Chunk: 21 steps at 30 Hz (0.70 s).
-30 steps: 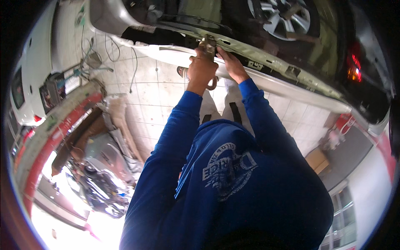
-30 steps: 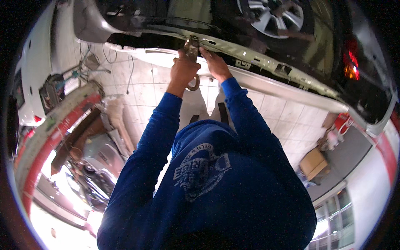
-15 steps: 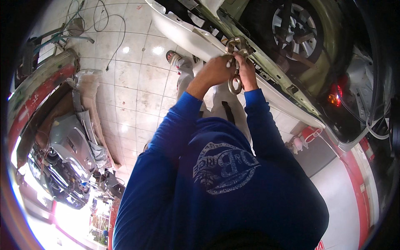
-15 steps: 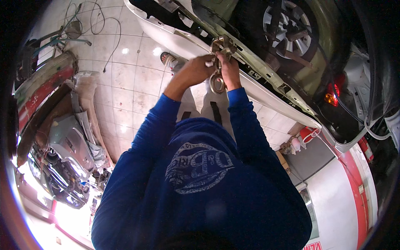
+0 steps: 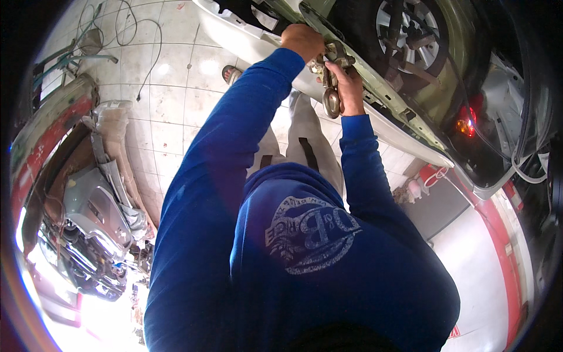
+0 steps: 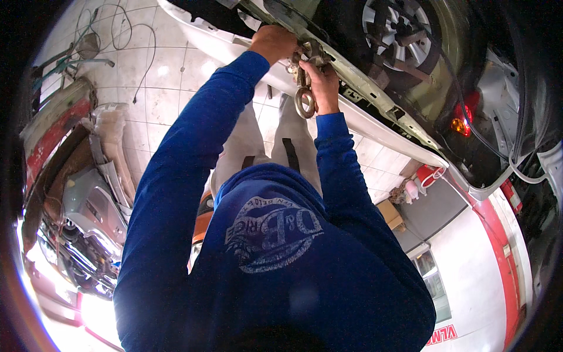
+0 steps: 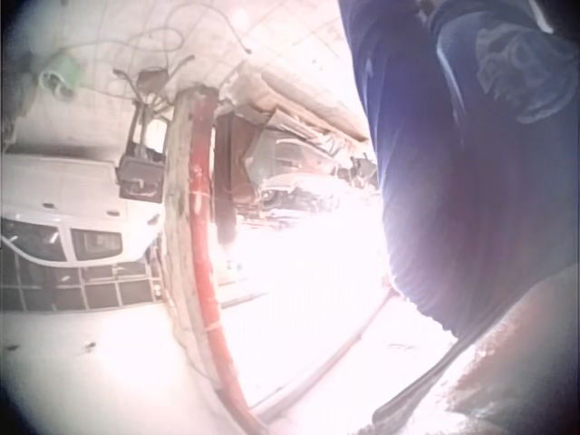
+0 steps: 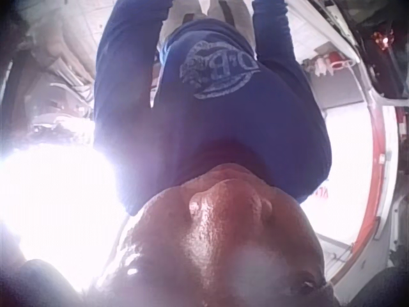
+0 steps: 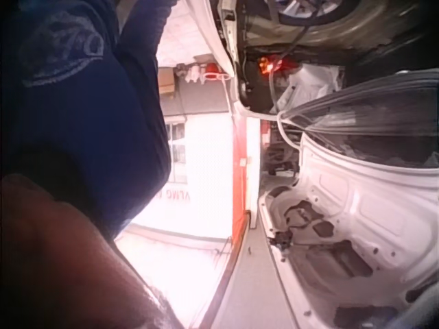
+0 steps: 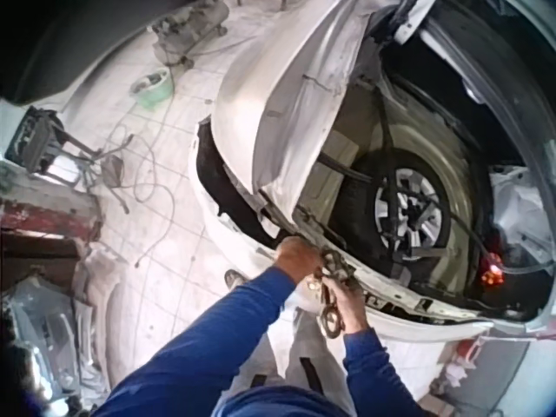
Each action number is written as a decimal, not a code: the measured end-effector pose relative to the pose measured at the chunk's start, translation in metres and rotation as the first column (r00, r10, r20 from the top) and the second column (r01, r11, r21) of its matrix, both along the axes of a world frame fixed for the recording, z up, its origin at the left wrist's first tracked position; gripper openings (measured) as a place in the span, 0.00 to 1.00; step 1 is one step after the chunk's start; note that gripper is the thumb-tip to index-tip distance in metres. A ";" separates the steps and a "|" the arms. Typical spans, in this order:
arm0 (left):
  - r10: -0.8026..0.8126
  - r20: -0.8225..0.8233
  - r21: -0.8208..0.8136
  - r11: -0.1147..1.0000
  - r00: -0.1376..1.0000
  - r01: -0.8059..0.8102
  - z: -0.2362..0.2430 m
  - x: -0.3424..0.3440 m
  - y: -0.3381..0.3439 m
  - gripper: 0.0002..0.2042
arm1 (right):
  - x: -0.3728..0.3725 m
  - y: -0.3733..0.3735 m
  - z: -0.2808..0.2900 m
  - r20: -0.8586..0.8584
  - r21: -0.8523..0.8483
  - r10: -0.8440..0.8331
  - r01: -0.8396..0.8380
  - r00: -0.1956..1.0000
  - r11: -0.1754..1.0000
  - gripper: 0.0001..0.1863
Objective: The person uses a screwdriver to remove fasteners from a car wheel area, then removes a protective mat and positions a car bumper under the vehicle. They attach a chain hoist to the bumper and use pliers to tighten the hoist, securing the bumper in place.
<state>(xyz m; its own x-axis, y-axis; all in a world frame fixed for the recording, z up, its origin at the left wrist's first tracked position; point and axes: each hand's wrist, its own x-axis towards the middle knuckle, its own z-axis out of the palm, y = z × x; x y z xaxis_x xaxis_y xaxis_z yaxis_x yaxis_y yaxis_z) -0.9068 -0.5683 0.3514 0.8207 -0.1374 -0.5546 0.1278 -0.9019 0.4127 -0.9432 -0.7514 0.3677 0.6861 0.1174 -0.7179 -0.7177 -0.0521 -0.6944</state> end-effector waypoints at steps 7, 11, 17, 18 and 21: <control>-0.020 0.012 0.010 1.000 1.000 0.020 -0.006 -0.002 -0.002 0.15 | -0.010 -0.003 -0.012 0.289 -0.440 0.256 -0.109 0.923 0.891 0.27; -0.108 0.063 0.123 0.987 0.992 0.100 -0.005 -0.004 -0.009 0.14 | -0.018 -0.001 -0.040 0.415 -0.404 0.159 0.025 0.896 0.915 0.28; -0.084 0.084 0.120 0.990 0.993 0.074 -0.013 -0.011 -0.009 0.13 | -0.002 0.007 -0.022 0.009 0.044 -0.136 0.135 0.991 0.990 0.21; -0.079 0.059 0.135 0.988 0.995 0.070 -0.008 -0.008 -0.009 0.13 | 0.007 0.012 -0.012 -0.088 0.082 -0.161 0.168 0.983 0.982 0.18; -0.075 0.061 0.138 0.988 0.995 0.066 0.002 -0.003 -0.007 0.12 | 0.012 0.017 -0.006 -0.141 0.125 -0.187 0.204 0.972 0.971 0.14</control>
<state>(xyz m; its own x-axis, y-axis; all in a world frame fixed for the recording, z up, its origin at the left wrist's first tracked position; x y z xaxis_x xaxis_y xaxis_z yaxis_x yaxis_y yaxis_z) -0.9101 -0.5752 0.3534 0.8469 -0.1233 -0.5173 0.0386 -0.9559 0.2911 -0.9315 -0.7345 0.3614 0.6096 0.0935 -0.7872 -0.7873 0.1874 -0.5874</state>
